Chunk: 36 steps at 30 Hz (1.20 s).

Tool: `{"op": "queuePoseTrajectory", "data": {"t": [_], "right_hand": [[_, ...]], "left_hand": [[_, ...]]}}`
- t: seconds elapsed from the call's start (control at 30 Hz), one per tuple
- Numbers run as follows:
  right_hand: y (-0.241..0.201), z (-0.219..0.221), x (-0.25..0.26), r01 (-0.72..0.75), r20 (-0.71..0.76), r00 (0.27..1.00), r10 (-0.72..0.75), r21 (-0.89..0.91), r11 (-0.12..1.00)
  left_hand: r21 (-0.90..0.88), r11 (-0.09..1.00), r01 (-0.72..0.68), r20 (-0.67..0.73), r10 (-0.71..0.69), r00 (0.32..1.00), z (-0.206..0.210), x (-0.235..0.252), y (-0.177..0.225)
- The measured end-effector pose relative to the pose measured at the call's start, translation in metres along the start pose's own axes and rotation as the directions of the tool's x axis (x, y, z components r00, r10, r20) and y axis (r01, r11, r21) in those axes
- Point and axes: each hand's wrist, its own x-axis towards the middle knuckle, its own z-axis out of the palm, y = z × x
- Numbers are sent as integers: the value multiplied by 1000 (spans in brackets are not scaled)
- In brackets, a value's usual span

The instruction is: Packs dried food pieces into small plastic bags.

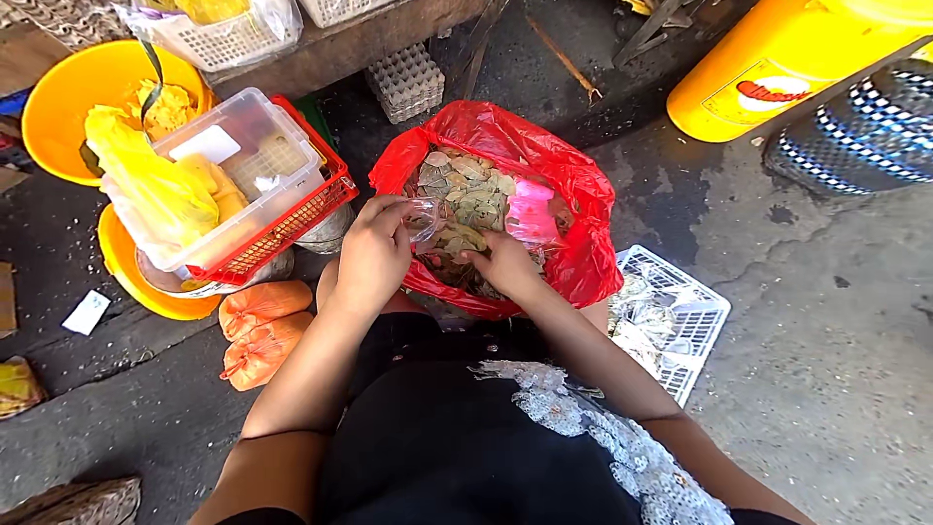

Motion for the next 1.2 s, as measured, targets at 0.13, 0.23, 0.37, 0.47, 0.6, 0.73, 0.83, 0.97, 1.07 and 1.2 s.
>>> {"op": "queuePoseTrajectory", "data": {"t": [0.13, 0.23, 0.37, 0.47, 0.6, 0.73, 0.83, 0.97, 1.07, 1.2], "right_hand": [[15, -24, -11, 37, -135, 991, 0, 275, 961], [15, -37, -21, 171, -287, 957, -25, 496, 851], [-12, -47, -34, 405, -426, 903, -48, 810, 424], [-31, -44, -38, 449, -432, 893, -125, 847, 285], [-25, -27, -33, 326, -331, 942, -51, 876, 355], [-6, -18, -34, 293, -353, 935, -39, 703, 648], [-1, -25, -40, 276, -309, 937, -162, 375, 885], [-8, -38, -46, 243, -196, 961, -196, 261, 934], [-11, -44, -51, 283, -213, 950, -229, 269, 921], [-11, -38, -50, 382, -277, 904, -325, 188, 905]], "left_hand": [[8, 1000, 17, 64, -17, 998, 2, 4, 4], [-86, 996, 25, 149, -12, 989, 6, 6, 12], [-264, 960, 89, 291, -9, 957, 10, 10, 25], [-294, 950, 105, 365, 10, 931, 13, 15, 37], [-374, 905, 201, 413, -31, 910, 14, 17, 43], [-402, 872, 279, 470, -65, 880, 15, 12, 32], [-390, 876, 282, 498, -57, 865, 17, 8, 32], [-395, 865, 308, 528, -61, 847, 17, 10, 37], [-444, 838, 318, 535, -37, 844, 17, 10, 35], [-477, 801, 362, 557, -43, 829, 14, 8, 38]]}}
